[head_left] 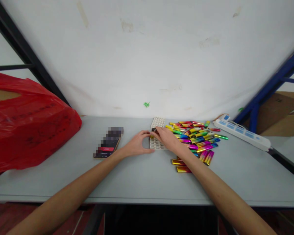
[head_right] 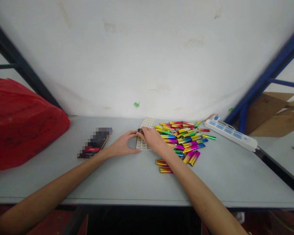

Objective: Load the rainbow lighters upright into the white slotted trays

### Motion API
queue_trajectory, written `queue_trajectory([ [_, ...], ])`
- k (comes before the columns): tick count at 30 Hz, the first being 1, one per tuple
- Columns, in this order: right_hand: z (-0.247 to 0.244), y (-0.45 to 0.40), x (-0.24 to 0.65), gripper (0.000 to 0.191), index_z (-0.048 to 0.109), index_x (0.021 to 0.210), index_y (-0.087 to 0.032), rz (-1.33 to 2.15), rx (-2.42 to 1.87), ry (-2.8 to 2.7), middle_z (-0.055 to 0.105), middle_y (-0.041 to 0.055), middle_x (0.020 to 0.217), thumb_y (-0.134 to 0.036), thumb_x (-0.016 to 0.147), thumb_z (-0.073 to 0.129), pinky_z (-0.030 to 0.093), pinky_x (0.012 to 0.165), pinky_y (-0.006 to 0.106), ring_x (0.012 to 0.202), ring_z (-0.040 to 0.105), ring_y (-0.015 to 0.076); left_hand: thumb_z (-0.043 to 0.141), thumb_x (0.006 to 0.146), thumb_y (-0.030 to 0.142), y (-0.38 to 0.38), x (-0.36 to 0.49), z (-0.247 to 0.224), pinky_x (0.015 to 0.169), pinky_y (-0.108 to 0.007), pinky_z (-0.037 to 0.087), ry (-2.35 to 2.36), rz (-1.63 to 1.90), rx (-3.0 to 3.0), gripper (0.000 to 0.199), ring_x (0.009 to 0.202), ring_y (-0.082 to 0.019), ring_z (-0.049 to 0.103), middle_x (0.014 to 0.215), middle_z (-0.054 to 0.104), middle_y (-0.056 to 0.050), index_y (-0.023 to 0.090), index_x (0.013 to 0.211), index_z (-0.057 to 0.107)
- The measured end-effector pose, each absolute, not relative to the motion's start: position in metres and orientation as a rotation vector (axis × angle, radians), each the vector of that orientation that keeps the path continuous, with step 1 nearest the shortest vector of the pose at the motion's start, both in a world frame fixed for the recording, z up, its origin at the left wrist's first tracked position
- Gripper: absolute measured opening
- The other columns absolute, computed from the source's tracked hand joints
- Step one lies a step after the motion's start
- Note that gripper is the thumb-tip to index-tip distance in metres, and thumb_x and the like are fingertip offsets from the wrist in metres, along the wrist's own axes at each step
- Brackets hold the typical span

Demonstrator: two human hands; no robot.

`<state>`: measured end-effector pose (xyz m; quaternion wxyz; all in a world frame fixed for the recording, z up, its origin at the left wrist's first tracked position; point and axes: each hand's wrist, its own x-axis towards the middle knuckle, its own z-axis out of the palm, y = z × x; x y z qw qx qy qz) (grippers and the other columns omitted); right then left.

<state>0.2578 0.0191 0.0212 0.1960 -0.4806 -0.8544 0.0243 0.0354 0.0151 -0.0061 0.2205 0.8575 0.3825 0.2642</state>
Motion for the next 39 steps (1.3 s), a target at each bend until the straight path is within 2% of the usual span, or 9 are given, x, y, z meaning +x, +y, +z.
queue_trajectory([
  [3, 0.021, 0.019, 0.257, 0.027, 0.072, 0.116, -0.017, 0.092, -1.352, -2.396, 0.083, 0.0149, 0.107, -0.043, 0.116, 0.064, 0.051, 0.083, 0.032, 0.1, 0.078, 0.0274, 0.096, 0.08, 0.052, 0.014, 0.037, -0.005, 0.13, -0.053, 0.048, 1.078, 0.726, 2.363, 0.07, 0.144, -0.037, 0.065, 0.154, 0.067, -0.014, 0.023, 0.139, 0.075],
  [8, 0.028, 0.025, 0.291, 0.035, 0.069, 0.141, -0.018, 0.058, -1.292, -2.29, 0.082, 0.0108, 0.109, -0.041, 0.117, 0.06, 0.054, 0.094, 0.035, 0.1, 0.077, 0.0258, 0.095, 0.078, 0.063, 0.014, 0.038, -0.004, 0.129, -0.052, 0.05, 1.124, 0.738, 2.351, 0.071, 0.144, -0.038, 0.065, 0.153, 0.069, -0.013, 0.023, 0.134, 0.077],
  [11, 0.034, 0.033, 0.328, 0.029, 0.078, 0.125, -0.017, -0.108, -1.44, -2.284, 0.08, 0.0164, 0.121, -0.029, 0.117, 0.053, 0.053, 0.105, 0.039, 0.116, 0.074, 0.0297, 0.095, 0.078, 0.065, 0.014, 0.038, -0.004, 0.13, -0.053, 0.05, 1.119, 0.728, 2.346, 0.071, 0.144, -0.038, 0.065, 0.154, 0.068, -0.014, 0.022, 0.132, 0.078],
  [13, 0.037, 0.038, 0.351, 0.029, 0.08, 0.127, -0.014, -0.158, -1.616, -2.294, 0.079, 0.0192, 0.125, -0.025, 0.115, 0.055, 0.053, 0.108, 0.041, 0.119, 0.074, 0.0321, 0.094, 0.078, 0.067, 0.014, 0.038, -0.003, 0.13, -0.053, 0.05, 1.122, 0.724, 2.341, 0.072, 0.144, -0.038, 0.065, 0.154, 0.068, -0.014, 0.022, 0.132, 0.078],
  [21, 0.033, 0.042, 0.389, 0.026, 0.082, 0.127, -0.017, -0.022, -1.781, -2.383, 0.082, 0.0152, 0.132, -0.018, 0.109, 0.063, 0.055, 0.107, 0.039, 0.122, 0.075, 0.0299, 0.091, 0.079, 0.069, 0.014, 0.037, -0.004, 0.132, -0.053, 0.048, 1.14, 0.708, 2.328, 0.073, 0.146, -0.039, 0.064, 0.156, 0.066, -0.015, 0.022, 0.133, 0.076],
  [26, 0.023, 0.048, 0.396, 0.018, 0.082, 0.118, -0.015, -0.021, -1.707, -2.344, 0.081, 0.0183, 0.124, -0.015, 0.105, 0.068, 0.055, 0.106, 0.04, 0.118, 0.075, 0.0298, 0.091, 0.08, 0.069, 0.014, 0.037, -0.004, 0.131, -0.052, 0.049, 1.123, 0.705, 2.332, 0.073, 0.147, -0.039, 0.064, 0.155, 0.066, -0.014, 0.022, 0.133, 0.076],
  [31, 0.022, 0.046, 0.399, 0.011, 0.073, 0.115, -0.017, -0.049, -1.621, -2.221, 0.081, 0.0159, 0.112, -0.022, 0.107, 0.068, 0.054, 0.089, 0.037, 0.101, 0.075, 0.0294, 0.091, 0.08, 0.069, 0.015, 0.036, -0.004, 0.13, -0.054, 0.05, 1.119, 0.722, 2.346, 0.072, 0.144, -0.039, 0.066, 0.154, 0.067, -0.014, 0.023, 0.132, 0.076],
  [35, 0.029, 0.039, 0.388, 0.023, 0.068, 0.125, -0.019, 0.13, -1.477, -1.953, 0.079, 0.0054, 0.087, -0.035, 0.11, 0.059, 0.047, 0.074, 0.032, 0.075, 0.07, 0.0239, 0.091, 0.081, 0.07, 0.015, 0.036, -0.004, 0.13, -0.054, 0.05, 1.11, 0.71, 2.349, 0.072, 0.144, -0.039, 0.066, 0.154, 0.067, -0.015, 0.022, 0.133, 0.076],
  [39, 0.033, 0.033, 0.367, 0.046, 0.074, 0.114, -0.02, 0.369, -1.307, -1.697, 0.064, -0.0021, 0.069, -0.062, 0.102, 0.065, 0.041, 0.066, 0.031, 0.064, 0.057, 0.0195, 0.09, 0.08, 0.073, 0.015, 0.036, -0.004, 0.131, -0.052, 0.049, 1.113, 0.713, 2.341, 0.074, 0.144, -0.039, 0.065, 0.155, 0.066, -0.015, 0.022, 0.133, 0.076],
])
